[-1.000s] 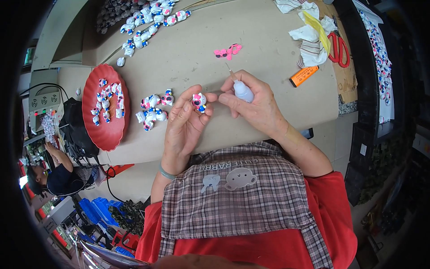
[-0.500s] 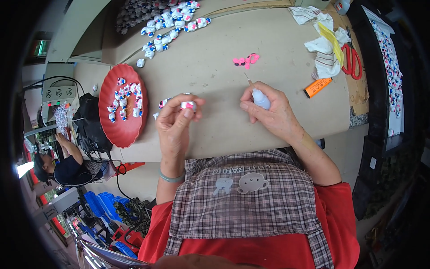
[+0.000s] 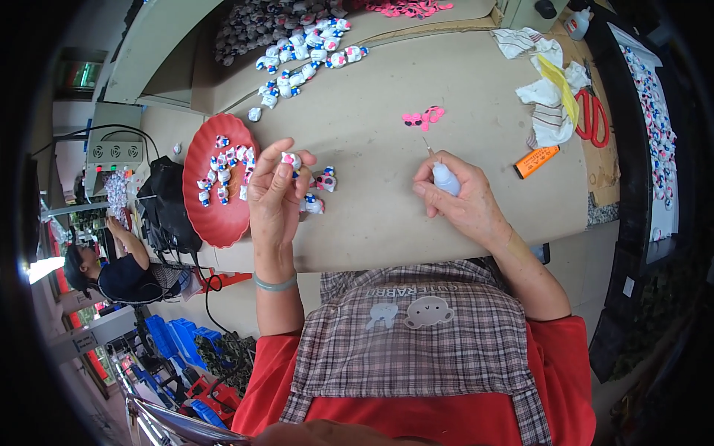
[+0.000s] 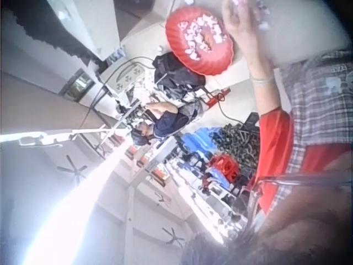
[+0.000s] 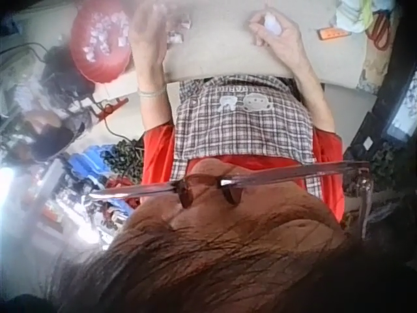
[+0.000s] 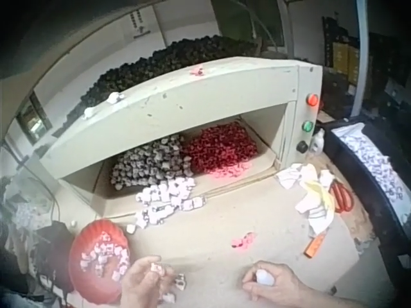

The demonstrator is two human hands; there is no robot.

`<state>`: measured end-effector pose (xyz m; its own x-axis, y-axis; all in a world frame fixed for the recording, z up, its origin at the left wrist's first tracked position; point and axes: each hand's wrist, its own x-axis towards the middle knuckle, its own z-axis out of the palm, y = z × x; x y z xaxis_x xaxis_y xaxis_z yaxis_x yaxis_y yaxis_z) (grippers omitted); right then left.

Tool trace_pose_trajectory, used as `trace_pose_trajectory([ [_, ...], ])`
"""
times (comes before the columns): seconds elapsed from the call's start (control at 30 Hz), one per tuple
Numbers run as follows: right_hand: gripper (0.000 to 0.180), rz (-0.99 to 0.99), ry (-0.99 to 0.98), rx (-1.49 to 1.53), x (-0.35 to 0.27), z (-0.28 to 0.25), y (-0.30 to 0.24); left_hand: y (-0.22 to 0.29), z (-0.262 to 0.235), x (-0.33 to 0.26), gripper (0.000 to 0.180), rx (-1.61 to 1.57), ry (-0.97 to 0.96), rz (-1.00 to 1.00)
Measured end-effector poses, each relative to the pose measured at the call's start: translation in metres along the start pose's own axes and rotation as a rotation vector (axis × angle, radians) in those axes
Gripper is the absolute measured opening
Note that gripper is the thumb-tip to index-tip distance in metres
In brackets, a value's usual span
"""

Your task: The person applies glue from a bottle to small plastic accessories and attaches them to the main body of a figurine by hand.

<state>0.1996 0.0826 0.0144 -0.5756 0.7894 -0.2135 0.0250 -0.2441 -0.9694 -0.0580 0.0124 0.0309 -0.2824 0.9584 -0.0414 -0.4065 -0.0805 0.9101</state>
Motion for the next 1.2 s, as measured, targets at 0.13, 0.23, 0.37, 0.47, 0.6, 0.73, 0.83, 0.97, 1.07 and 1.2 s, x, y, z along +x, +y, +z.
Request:
trace_pose_trajectory([
  [0.13,0.007,-0.001,-0.003,-0.011,0.001,-0.001,-0.001,0.000,-0.001,-0.001,0.037,-0.227,-0.148,-0.101],
  [0.23,0.007,-0.004,-0.011,-0.009,0.002,-0.001,0.000,-0.004,-0.005,0.000,0.038,-0.318,-0.184,-0.130],
  [0.37,0.006,-0.039,-0.024,-0.029,0.002,-0.002,0.002,0.005,0.003,0.004,0.035,-0.238,-0.130,-0.119],
  [0.47,0.008,-0.022,-0.019,-0.020,0.000,0.000,-0.002,0.005,-0.004,0.010,0.030,0.633,0.034,0.141],
  [0.6,0.007,-0.002,-0.042,-0.017,0.000,-0.002,-0.002,0.015,0.011,0.011,0.026,1.364,0.034,0.233],
  [0.73,0.007,-0.007,-0.054,0.022,-0.001,-0.004,-0.001,0.025,0.011,0.014,0.024,1.517,-0.171,0.272],
  [0.83,0.008,-0.025,-0.056,0.028,0.000,-0.006,0.002,0.037,0.014,0.029,0.025,1.642,-0.250,0.228],
  [0.97,0.008,-0.020,-0.061,0.011,0.001,-0.006,0.002,0.025,0.044,0.084,0.025,1.665,-0.107,0.483],
  [1.07,0.008,-0.021,-0.069,-0.011,0.000,-0.005,0.001,-0.002,0.054,0.132,0.024,1.681,-0.049,0.645],
  [1.2,0.009,-0.019,-0.067,0.017,-0.001,-0.005,0.002,-0.030,0.060,0.168,0.022,1.815,-0.107,0.751],
])
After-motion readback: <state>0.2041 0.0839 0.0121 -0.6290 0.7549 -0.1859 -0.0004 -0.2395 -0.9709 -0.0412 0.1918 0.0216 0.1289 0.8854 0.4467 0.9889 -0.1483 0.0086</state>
